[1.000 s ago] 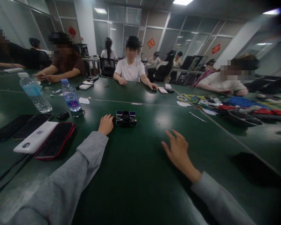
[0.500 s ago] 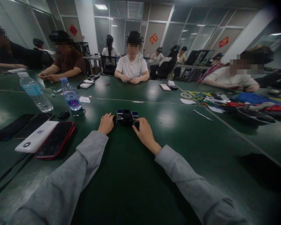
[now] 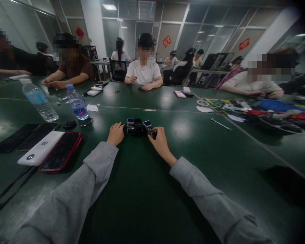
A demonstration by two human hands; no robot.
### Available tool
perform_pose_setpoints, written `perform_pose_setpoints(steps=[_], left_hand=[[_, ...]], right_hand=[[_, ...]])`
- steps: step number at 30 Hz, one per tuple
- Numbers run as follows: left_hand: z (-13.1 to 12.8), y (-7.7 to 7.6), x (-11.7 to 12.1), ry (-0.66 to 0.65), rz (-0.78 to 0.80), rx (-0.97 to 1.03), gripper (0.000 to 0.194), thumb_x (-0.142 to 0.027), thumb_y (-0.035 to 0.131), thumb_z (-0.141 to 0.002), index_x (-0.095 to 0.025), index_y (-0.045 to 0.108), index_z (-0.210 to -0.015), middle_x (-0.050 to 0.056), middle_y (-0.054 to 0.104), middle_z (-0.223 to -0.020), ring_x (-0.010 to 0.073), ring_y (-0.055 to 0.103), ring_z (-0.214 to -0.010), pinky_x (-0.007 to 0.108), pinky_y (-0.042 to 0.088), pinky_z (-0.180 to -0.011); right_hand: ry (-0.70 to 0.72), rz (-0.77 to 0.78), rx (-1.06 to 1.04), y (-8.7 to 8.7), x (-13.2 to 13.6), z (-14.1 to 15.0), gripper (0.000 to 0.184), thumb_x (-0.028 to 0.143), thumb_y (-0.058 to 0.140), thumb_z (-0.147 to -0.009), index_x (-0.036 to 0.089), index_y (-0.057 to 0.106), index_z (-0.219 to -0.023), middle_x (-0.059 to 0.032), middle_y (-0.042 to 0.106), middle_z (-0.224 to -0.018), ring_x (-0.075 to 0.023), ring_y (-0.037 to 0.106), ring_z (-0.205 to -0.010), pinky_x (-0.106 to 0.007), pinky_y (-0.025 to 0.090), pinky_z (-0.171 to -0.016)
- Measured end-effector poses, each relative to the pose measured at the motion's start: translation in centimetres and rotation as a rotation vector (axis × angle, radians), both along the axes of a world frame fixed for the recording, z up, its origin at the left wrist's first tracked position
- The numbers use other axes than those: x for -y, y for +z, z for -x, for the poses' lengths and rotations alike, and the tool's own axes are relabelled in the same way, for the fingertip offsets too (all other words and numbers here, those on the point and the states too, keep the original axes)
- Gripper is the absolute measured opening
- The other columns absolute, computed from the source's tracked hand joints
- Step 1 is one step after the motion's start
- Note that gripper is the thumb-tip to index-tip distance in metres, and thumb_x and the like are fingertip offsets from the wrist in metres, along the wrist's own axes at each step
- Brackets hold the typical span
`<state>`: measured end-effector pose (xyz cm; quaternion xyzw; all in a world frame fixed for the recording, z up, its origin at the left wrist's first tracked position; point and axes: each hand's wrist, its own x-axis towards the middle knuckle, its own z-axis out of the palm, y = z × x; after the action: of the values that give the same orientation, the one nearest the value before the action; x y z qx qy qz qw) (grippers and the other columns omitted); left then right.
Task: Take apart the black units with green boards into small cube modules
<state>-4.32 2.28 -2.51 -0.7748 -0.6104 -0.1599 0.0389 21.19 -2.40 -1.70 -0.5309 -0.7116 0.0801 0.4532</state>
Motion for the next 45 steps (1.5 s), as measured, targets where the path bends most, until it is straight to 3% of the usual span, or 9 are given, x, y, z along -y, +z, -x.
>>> perform_pose_setpoints(steps=[8, 13, 17, 21, 26, 31, 39, 42, 45], left_hand=[[0.1, 0.1, 0.0, 0.001, 0.005, -0.004, 0.047, -0.015, 0.034, -0.092, -0.013, 0.052, -0.136, 0.014, 0.048, -0.146, 0.0285, 0.043, -0.135, 0.050, 0.036, -0.111], [0.1, 0.1, 0.0, 0.003, 0.009, -0.005, 0.047, -0.017, 0.034, -0.092, -0.012, 0.051, -0.136, 0.014, 0.048, -0.146, 0.0290, 0.043, -0.135, 0.050, 0.036, -0.112], [0.0, 0.1, 0.0, 0.007, 0.000, -0.004, 0.047, -0.017, 0.034, -0.093, -0.013, 0.051, -0.136, 0.014, 0.048, -0.146, 0.0293, 0.042, -0.136, 0.051, 0.036, -0.112], [0.0, 0.0, 0.0, 0.007, -0.002, -0.004, 0.047, -0.015, 0.034, -0.092, -0.013, 0.052, -0.136, 0.014, 0.049, -0.145, 0.0291, 0.043, -0.135, 0.051, 0.037, -0.112], [-0.1, 0.1, 0.1, 0.003, -0.009, -0.006, 0.048, -0.015, 0.034, -0.092, -0.013, 0.052, -0.135, 0.014, 0.048, -0.145, 0.0295, 0.043, -0.135, 0.051, 0.037, -0.111], [-0.1, 0.2, 0.1, 0.005, -0.005, -0.007, 0.048, -0.015, 0.034, -0.092, -0.012, 0.051, -0.136, 0.014, 0.048, -0.146, 0.0297, 0.043, -0.135, 0.050, 0.036, -0.112], [0.1, -0.1, -0.1, 0.010, 0.011, -0.001, 0.047, -0.018, 0.035, -0.093, -0.014, 0.051, -0.137, 0.013, 0.048, -0.146, 0.0295, 0.042, -0.137, 0.051, 0.035, -0.113], [0.1, -0.2, -0.1, 0.012, 0.006, 0.003, 0.047, -0.019, 0.035, -0.093, -0.014, 0.051, -0.137, 0.013, 0.048, -0.146, 0.0293, 0.042, -0.137, 0.051, 0.035, -0.113], [0.0, 0.0, 0.0, 0.012, 0.008, 0.001, 0.047, -0.019, 0.035, -0.093, -0.014, 0.051, -0.137, 0.013, 0.048, -0.146, 0.0290, 0.042, -0.136, 0.051, 0.036, -0.113]], right_hand=[[-0.112, 0.008, -0.080, -0.4, -0.7, -0.5, 0.027, 0.028, 0.049, -0.086, 0.015, 0.057, -0.109, -0.0133, 0.058, -0.106, -0.0274, 0.054, -0.098, -0.045, 0.046, -0.089], [-0.160, 0.134, -0.184, -1.5, -1.9, -1.2, 0.032, 0.033, 0.043, -0.088, 0.015, 0.062, -0.106, -0.0130, 0.064, -0.099, -0.0297, 0.054, -0.098, -0.047, 0.044, -0.088], [-0.150, 0.131, -0.223, -1.8, -2.0, -1.2, 0.036, 0.037, 0.042, -0.089, 0.014, 0.061, -0.108, -0.0138, 0.064, -0.100, -0.0294, 0.054, -0.099, -0.047, 0.044, -0.090], [-0.153, 0.067, -0.166, -1.5, -1.6, -1.0, 0.049, 0.052, 0.054, -0.085, 0.013, 0.060, -0.115, -0.0154, 0.062, -0.105, -0.0319, 0.051, -0.104, -0.048, 0.044, -0.090], [-0.049, 0.059, -0.180, -1.1, -1.2, -0.9, 0.046, 0.047, 0.056, -0.086, 0.015, 0.061, -0.119, -0.0139, 0.064, -0.110, -0.0289, 0.058, -0.100, -0.045, 0.046, -0.089], [-0.083, 0.127, -0.320, -1.0, -1.4, -1.5, 0.045, 0.047, 0.046, -0.092, 0.016, 0.064, -0.120, -0.0126, 0.065, -0.116, -0.0273, 0.060, -0.104, -0.043, 0.046, -0.091], [-0.168, 0.161, -0.146, -1.0, -3.3, -3.3, 0.052, 0.051, 0.034, -0.095, 0.015, 0.070, -0.102, -0.0144, 0.069, -0.101, -0.0299, 0.059, -0.097, -0.047, 0.043, -0.093], [-0.183, 0.084, -0.103, -1.1, -3.4, -3.0, 0.052, 0.053, 0.039, -0.094, 0.013, 0.065, -0.114, -0.0158, 0.066, -0.109, -0.0304, 0.057, -0.103, -0.050, 0.042, -0.096], [-0.096, 0.028, -0.022, -1.0, -3.1, -2.4, 0.053, 0.047, 0.053, -0.090, 0.013, 0.056, -0.131, -0.0165, 0.060, -0.122, -0.0301, 0.055, -0.112, -0.049, 0.042, -0.098]])
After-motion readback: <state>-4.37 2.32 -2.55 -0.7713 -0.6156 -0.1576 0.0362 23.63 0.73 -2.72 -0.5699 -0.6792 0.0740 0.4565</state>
